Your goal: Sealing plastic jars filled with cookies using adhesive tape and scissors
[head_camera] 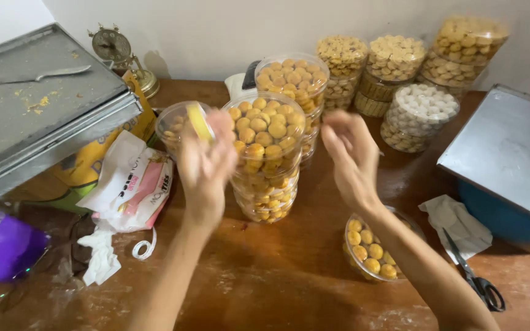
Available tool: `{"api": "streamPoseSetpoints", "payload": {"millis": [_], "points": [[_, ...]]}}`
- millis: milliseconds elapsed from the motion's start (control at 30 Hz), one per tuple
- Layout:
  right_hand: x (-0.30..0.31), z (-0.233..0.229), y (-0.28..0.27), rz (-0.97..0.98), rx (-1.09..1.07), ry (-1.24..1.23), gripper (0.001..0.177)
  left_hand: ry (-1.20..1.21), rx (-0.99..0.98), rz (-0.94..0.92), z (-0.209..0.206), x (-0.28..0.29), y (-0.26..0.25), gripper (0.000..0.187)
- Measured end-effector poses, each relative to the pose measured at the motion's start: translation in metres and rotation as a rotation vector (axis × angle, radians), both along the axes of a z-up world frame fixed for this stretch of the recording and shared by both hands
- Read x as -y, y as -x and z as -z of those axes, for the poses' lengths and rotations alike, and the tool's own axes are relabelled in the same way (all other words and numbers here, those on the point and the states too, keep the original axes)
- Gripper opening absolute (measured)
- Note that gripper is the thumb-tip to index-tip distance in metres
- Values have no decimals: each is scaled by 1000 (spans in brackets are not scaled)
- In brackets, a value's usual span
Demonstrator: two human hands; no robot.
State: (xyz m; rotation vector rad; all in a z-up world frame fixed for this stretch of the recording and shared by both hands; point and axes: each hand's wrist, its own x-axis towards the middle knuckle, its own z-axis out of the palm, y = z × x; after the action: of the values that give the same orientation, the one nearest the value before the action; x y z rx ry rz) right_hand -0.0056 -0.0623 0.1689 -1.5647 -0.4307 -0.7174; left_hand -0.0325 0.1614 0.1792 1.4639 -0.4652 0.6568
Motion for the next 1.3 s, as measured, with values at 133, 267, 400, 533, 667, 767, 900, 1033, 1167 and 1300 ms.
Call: {"api": "streamPoseSetpoints", "payload": {"millis": [133,267,400,533,667,767,900,1033,1167,1300], "points": [[43,30,71,-68,37,175,25,-76,-30,260,24,38,62,28],[81,64,110,-107,-91,518,65,-372,-20,429,100,90,53,22],[102,92,120,29,-230,687,63,-566,-102,472,140,127,38,21],[109,96,112,56,-267,666,58,-799,-106,354,143,135,31,18],[107,97,98,157,-162,636,40,-782,-11,244,142,137,22,30],[102,102,94,219,-44,694,39,-777,-6,194,134,135,22,33],[101,108,90,252,132,734,25,-816,53,184,128,131,25,26],[105,115,89,269,106,722,22,-882,23,206,128,131,23,34],[105,111,87,249,-12,645,8,-988,100,164,138,132,19,21],[107,112,84,240,-42,735,6,-1035,110,140,149,134,18,36]]}}
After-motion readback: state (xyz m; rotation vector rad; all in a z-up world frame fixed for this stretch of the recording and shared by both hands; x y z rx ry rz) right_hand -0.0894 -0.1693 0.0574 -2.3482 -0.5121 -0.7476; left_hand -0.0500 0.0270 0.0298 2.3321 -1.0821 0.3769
